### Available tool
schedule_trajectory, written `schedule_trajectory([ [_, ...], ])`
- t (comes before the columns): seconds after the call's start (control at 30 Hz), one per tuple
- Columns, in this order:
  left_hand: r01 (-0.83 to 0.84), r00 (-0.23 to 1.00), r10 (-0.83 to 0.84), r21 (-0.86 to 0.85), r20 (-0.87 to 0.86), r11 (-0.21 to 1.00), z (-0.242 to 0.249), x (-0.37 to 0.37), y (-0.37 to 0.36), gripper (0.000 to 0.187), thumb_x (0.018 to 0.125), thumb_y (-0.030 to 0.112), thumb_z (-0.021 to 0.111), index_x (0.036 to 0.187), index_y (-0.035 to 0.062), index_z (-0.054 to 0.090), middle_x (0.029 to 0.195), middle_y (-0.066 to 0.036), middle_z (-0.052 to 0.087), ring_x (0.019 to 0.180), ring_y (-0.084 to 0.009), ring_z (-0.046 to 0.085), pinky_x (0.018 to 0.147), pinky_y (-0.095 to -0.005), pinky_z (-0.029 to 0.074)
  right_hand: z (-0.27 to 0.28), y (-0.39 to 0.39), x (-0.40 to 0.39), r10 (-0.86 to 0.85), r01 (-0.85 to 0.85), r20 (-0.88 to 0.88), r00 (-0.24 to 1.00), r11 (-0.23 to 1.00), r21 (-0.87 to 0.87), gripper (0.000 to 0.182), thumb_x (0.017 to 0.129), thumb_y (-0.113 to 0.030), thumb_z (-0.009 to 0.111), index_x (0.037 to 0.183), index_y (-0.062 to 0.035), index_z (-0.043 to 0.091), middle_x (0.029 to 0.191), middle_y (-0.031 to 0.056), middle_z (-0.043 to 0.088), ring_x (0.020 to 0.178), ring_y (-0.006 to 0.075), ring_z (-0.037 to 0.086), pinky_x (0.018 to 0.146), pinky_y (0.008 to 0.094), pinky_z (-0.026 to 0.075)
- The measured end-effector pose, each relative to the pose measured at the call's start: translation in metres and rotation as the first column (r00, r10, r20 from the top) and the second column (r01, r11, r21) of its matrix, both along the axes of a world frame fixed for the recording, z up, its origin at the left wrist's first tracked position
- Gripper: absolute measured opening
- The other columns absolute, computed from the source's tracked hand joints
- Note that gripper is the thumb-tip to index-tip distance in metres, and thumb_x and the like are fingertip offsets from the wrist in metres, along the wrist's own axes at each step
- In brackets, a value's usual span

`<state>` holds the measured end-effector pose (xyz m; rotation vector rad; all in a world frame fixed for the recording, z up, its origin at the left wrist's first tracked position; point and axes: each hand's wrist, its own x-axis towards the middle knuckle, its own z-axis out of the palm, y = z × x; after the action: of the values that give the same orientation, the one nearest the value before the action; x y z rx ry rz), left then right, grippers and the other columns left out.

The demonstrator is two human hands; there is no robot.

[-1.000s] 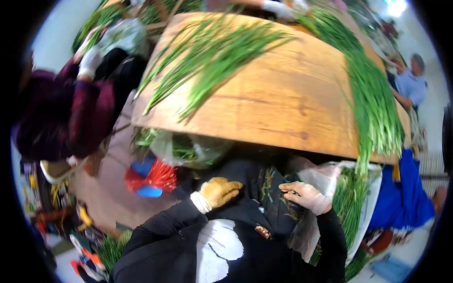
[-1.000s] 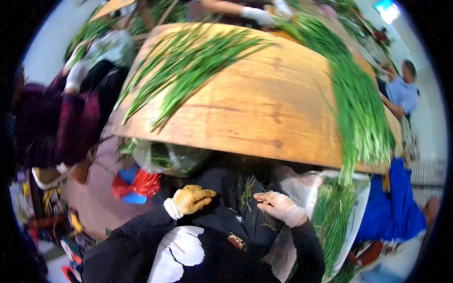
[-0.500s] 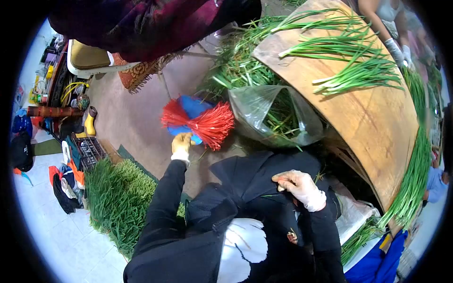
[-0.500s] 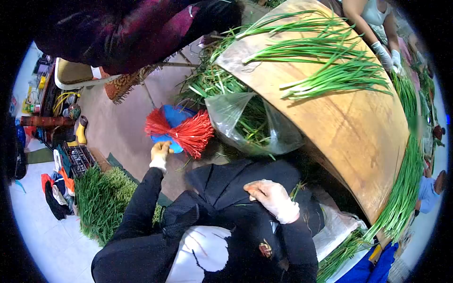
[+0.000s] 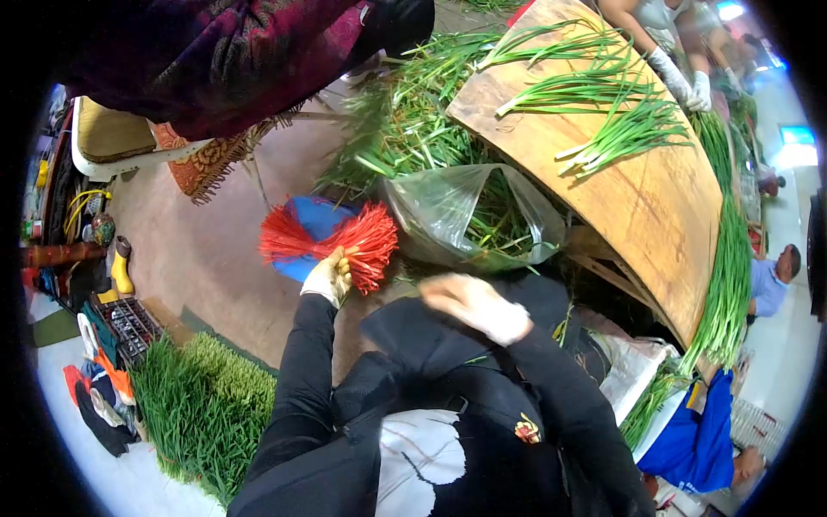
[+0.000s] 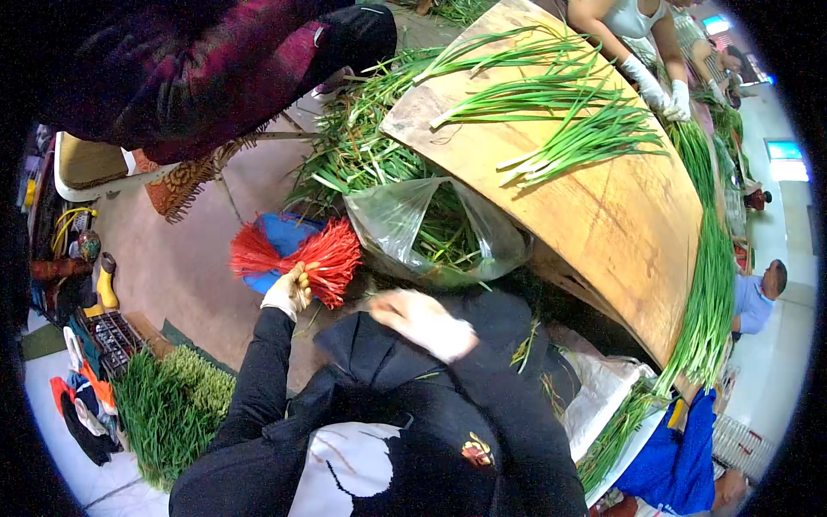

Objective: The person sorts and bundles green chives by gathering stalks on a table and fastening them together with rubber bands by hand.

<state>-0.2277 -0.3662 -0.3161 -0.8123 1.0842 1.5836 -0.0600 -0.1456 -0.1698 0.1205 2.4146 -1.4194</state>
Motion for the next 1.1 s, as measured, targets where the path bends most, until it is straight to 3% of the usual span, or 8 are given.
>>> schedule_trajectory([
  [0.13, -0.080, 0.989, 0.058, 0.160, 0.135, 0.984, -0.004, 0.004, -0.008, 0.035, 0.089, 0.032, 0.046, 0.106, 0.0042, 0.058, 0.060, 0.005, 0.050, 0.047, -0.0079, 0.043, 0.044, -0.0216, 0.038, -0.047, -0.060, -0.077, -0.101, 0.100, -0.012, 0.995, 0.938, 0.331, 0.058, 0.078, -0.040, 0.055, 0.122, -0.0037, 0.042, 0.105, 0.0187, 0.057, 0.100, 0.0317, 0.053, 0.084, 0.0407, 0.042],
  [0.33, -0.116, 0.988, 0.078, 0.307, 0.133, 0.945, -0.029, 0.018, -0.013, 0.035, 0.091, 0.030, 0.040, 0.107, 0.0006, 0.053, 0.096, -0.013, 0.061, 0.079, -0.0272, 0.061, 0.065, -0.0369, 0.051, -0.096, -0.103, -0.108, -0.151, 0.142, 0.628, 0.763, 0.988, 0.064, 0.072, 0.077, -0.035, 0.057, 0.135, -0.0087, 0.025, 0.115, 0.0203, 0.053, 0.105, 0.0310, 0.053, 0.086, 0.0392, 0.043],
  [0.53, -0.127, 0.987, 0.109, 0.162, 0.116, 0.979, -0.039, 0.024, -0.014, 0.032, 0.087, 0.036, 0.050, 0.093, 0.0048, 0.054, 0.082, -0.008, 0.060, 0.066, -0.0192, 0.057, 0.053, -0.0292, 0.047, -0.156, -0.106, -0.096, -0.378, 0.398, 0.402, 0.834, 0.917, 0.036, 0.026, 0.081, -0.016, 0.043, 0.087, -0.0004, 0.064, 0.088, 0.0221, 0.062, 0.085, 0.0339, 0.061, 0.074, 0.0408, 0.048],
  [0.67, 0.037, 0.995, -0.043, -0.057, -0.092, 0.998, -0.068, -0.010, -0.040, 0.049, 0.072, 0.057, 0.061, 0.079, 0.0095, 0.053, 0.052, 0.003, 0.047, 0.037, -0.0092, 0.036, 0.034, -0.0182, 0.030, -0.111, -0.102, -0.101, -0.204, 0.110, 0.258, 0.944, 0.935, 0.338, 0.027, 0.081, -0.022, 0.046, 0.073, -0.0043, 0.064, 0.075, 0.0183, 0.063, 0.071, 0.0283, 0.063, 0.065, 0.0371, 0.048],
  [0.77, -0.073, 0.995, 0.032, -0.481, -0.093, 0.873, -0.074, -0.035, -0.016, 0.036, 0.083, 0.043, 0.054, 0.087, 0.0068, 0.053, 0.067, -0.003, 0.050, 0.042, -0.0121, 0.038, 0.035, -0.0204, 0.032, -0.079, -0.102, -0.098, -0.080, -0.036, 0.278, 0.957, 0.920, 0.390, 0.022, 0.078, -0.017, 0.047, 0.077, -0.0032, 0.064, 0.077, 0.0178, 0.063, 0.075, 0.0316, 0.062, 0.066, 0.0402, 0.048],
  [0.97, 0.043, 0.977, -0.132, -0.448, -0.168, 0.893, -0.152, -0.051, -0.035, 0.027, 0.087, 0.021, 0.044, 0.108, 0.0048, 0.049, 0.088, -0.008, 0.049, 0.064, -0.0192, 0.041, 0.048, -0.0264, 0.035, -0.006, -0.045, -0.041, -0.005, -0.013, 0.039, 0.999, 0.899, 0.438, 0.020, 0.078, -0.019, 0.048, 0.073, -0.0045, 0.061, 0.062, 0.0108, 0.058, 0.059, 0.0284, 0.059, 0.053, 0.0395, 0.045],
  [1.03, 0.241, 0.885, -0.401, -0.506, -0.235, 0.828, -0.183, -0.055, -0.061, 0.039, 0.080, 0.007, 0.051, 0.118, 0.0014, 0.043, 0.111, -0.016, 0.047, 0.094, -0.0265, 0.046, 0.073, -0.0314, 0.041, 0.050, -0.004, -0.012, -0.091, 0.073, 0.278, 0.956, 0.994, 0.076, 0.026, 0.083, -0.026, 0.047, 0.070, -0.0061, 0.057, 0.050, 0.0047, 0.054, 0.049, 0.0187, 0.055, 0.047, 0.0317, 0.042],
  [1.1, 0.447, -0.064, -0.949, -0.859, -0.308, 0.248, -0.093, -0.049, -0.043, 0.049, 0.077, 0.000, 0.054, 0.124, 0.0008, 0.039, 0.123, -0.019, 0.045, 0.109, -0.0299, 0.047, 0.089, -0.0320, 0.041, 0.122, 0.033, 0.015, -0.141, 0.223, 0.486, 0.863, 0.968, -0.115, 0.033, 0.087, -0.030, 0.044, 0.078, -0.0048, 0.062, 0.050, 0.0033, 0.055, 0.047, 0.0127, 0.052, 0.046, 0.0271, 0.041],
])
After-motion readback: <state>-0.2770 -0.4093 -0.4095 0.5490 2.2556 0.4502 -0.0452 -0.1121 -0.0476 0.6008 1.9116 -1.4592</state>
